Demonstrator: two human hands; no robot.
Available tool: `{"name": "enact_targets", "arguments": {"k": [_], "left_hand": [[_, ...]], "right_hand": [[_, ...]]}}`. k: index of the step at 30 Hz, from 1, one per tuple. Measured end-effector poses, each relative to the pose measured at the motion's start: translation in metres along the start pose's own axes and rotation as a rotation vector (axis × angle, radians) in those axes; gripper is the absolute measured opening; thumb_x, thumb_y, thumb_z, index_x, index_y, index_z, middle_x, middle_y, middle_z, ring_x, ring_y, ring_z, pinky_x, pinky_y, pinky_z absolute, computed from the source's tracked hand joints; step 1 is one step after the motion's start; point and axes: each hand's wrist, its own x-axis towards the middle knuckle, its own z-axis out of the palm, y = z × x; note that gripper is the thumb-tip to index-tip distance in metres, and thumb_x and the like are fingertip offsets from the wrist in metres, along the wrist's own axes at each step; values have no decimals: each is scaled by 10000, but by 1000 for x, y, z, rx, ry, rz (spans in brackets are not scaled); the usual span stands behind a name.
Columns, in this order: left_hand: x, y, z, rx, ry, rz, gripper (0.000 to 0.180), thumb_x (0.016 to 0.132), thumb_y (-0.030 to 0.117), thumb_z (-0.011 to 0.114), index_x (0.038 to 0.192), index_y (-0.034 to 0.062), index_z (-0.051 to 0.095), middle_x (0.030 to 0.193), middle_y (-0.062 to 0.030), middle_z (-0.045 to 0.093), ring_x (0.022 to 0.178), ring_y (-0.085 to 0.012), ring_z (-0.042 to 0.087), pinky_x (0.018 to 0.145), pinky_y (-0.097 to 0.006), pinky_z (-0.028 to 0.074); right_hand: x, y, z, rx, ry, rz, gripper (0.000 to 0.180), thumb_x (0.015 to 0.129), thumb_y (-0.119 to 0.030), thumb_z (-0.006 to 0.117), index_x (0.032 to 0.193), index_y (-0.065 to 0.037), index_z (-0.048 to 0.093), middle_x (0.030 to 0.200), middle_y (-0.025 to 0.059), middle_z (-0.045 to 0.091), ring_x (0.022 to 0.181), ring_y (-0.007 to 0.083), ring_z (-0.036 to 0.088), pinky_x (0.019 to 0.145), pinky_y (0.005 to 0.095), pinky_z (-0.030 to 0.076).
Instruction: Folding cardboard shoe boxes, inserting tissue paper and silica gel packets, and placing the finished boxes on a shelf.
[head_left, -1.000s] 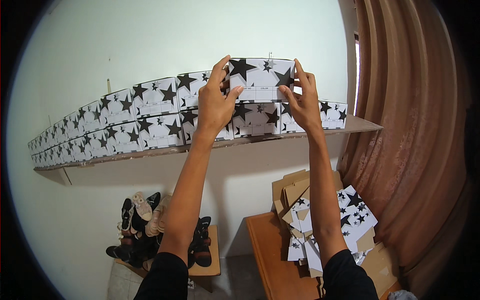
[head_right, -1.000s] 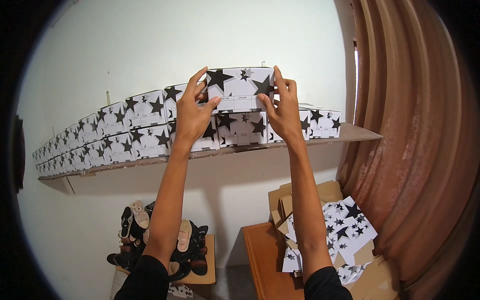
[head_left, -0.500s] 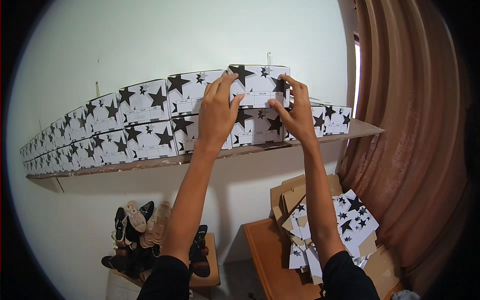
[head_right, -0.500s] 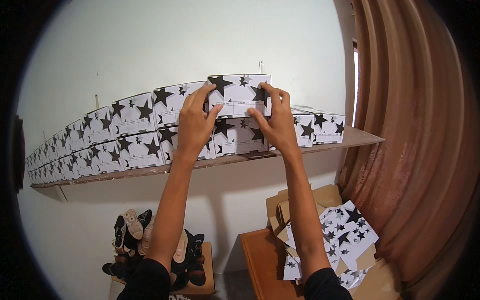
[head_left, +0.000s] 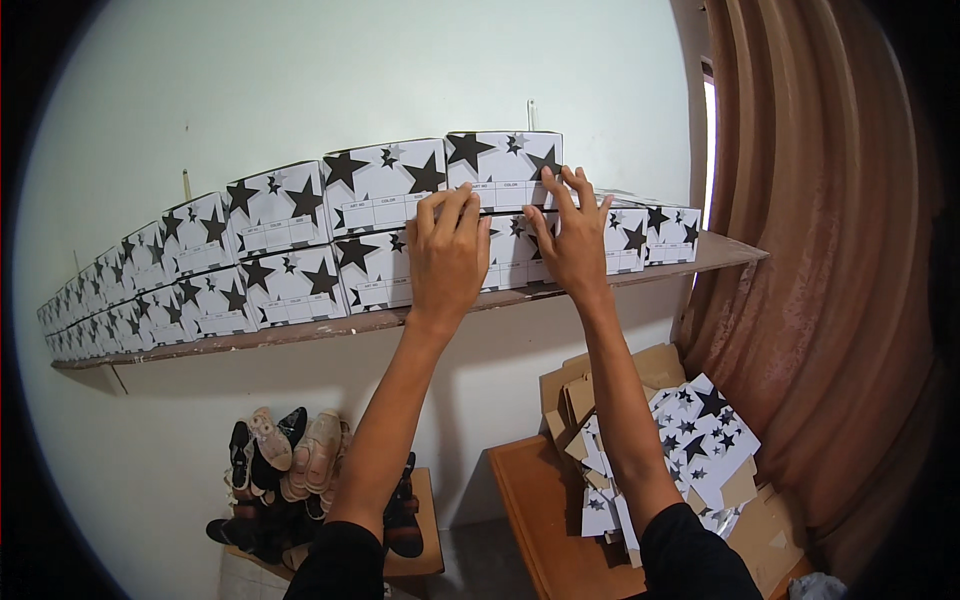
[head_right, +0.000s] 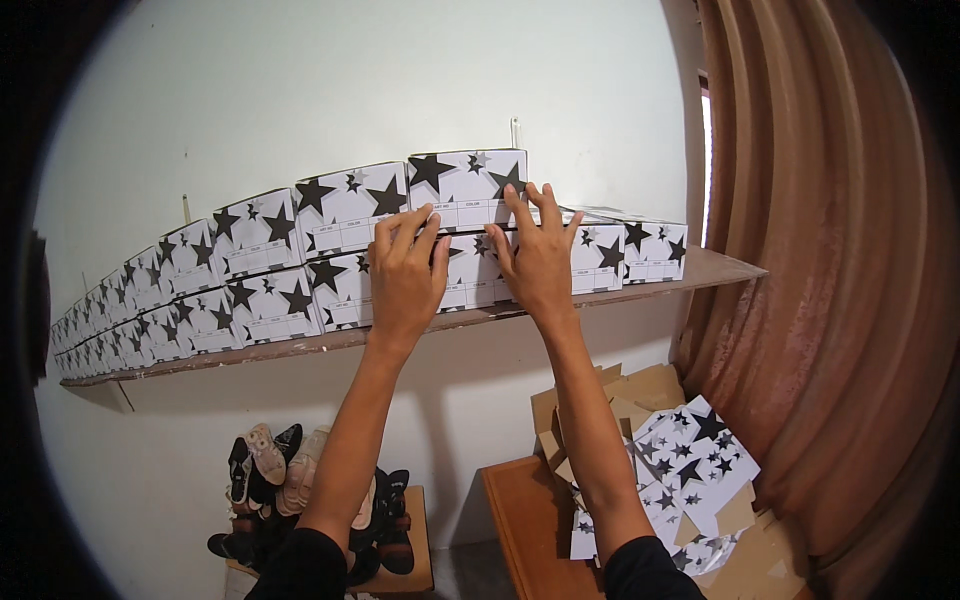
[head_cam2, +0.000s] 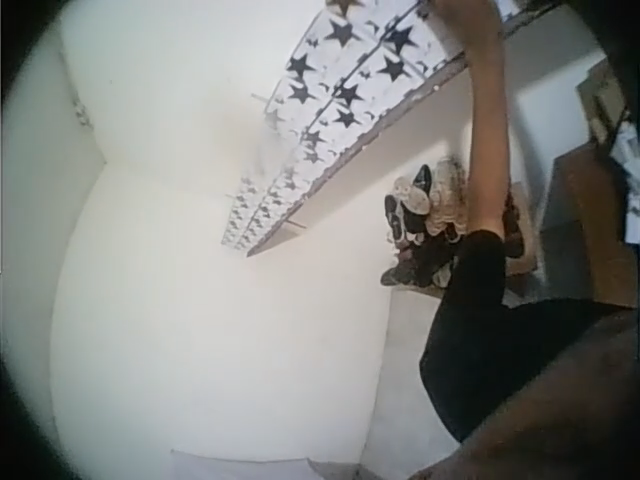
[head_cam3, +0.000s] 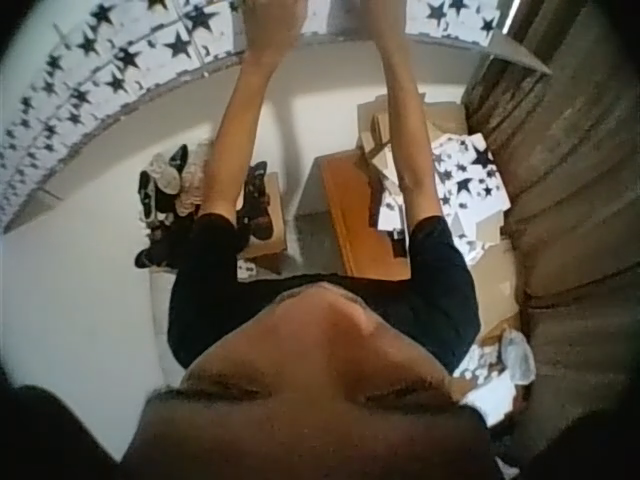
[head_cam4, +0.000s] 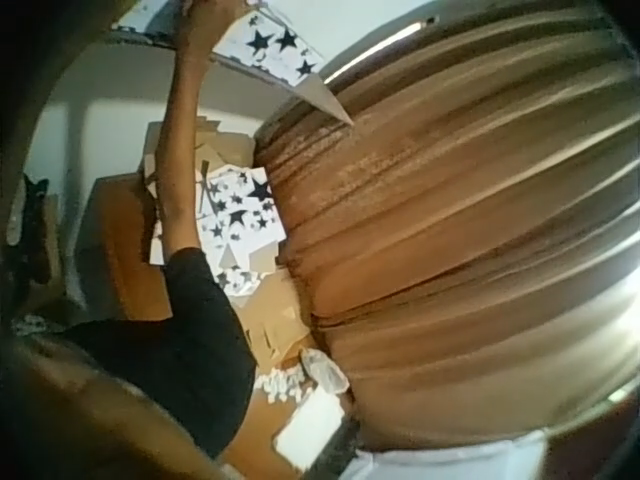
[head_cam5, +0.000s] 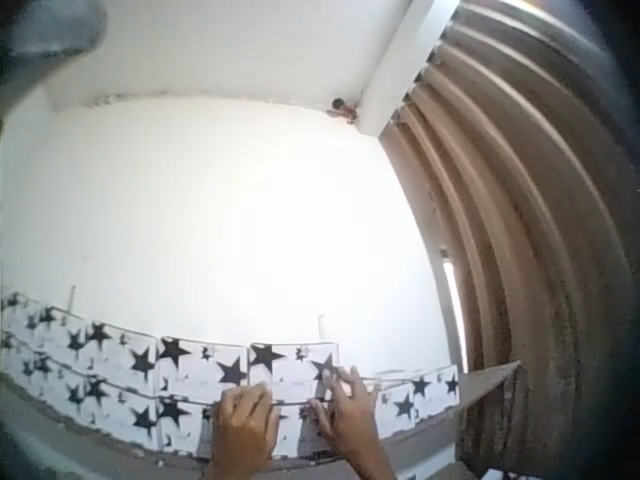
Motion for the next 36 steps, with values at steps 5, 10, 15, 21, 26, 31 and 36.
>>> {"name": "enact_targets", "arguments": {"k": [5,10,15,21,26,31,36], "left_hand": [[-6,7,-12,45,-17,-20,335,862,127,750,1158,-24,709,1301,-102,641,1190,-282,529,1001,-430,461],[-32,33,-50,-294,21,-94,298,857,86,743,1139,-2,711,1269,-152,654,1126,-319,586,966,-428,492],[-106,58,-75,-597,-173,-191,290,852,74,744,1134,17,712,1205,-151,693,1033,-311,660,927,-401,518],[-251,102,-60,-981,-774,-617,298,892,80,724,1181,18,688,1203,-128,701,1045,-197,679,840,-329,542],[-377,166,-35,-1270,-1159,-975,336,917,127,719,1231,21,664,1164,-131,716,970,-211,708,801,-322,550],[-438,222,-34,-1380,-1344,-873,341,933,122,707,1250,19,636,1181,-138,712,985,-187,707,817,-305,561],[-447,266,-24,-1368,-1417,-773,333,928,126,710,1242,37,641,1180,-138,712,962,-194,715,808,-318,569]], "right_hand": [[-7,-11,-14,-38,-104,36,524,983,-354,630,1445,-129,523,1517,179,421,1472,413,301,1126,764,128],[-43,-28,-49,214,-58,26,594,943,-236,688,1472,-83,463,1460,227,443,1398,427,376,1146,592,282],[-113,-33,-105,220,-189,171,531,919,-169,701,1398,-41,509,1381,231,513,1262,418,521,1064,449,429],[-259,-24,-159,158,-494,507,469,945,-206,676,1355,-36,523,1341,200,530,1247,399,528,1048,440,443],[-400,-22,-215,-23,-656,802,446,939,-193,687,1323,-37,523,1281,191,542,1197,391,553,1000,422,479],[-480,-45,-290,-118,-610,1156,443,933,-199,696,1315,-36,538,1232,191,565,1118,370,603,955,428,503],[-515,-44,-338,-226,-517,1285,426,936,-198,695,1302,-31,554,1209,192,578,1086,361,623,935,433,512]]}}
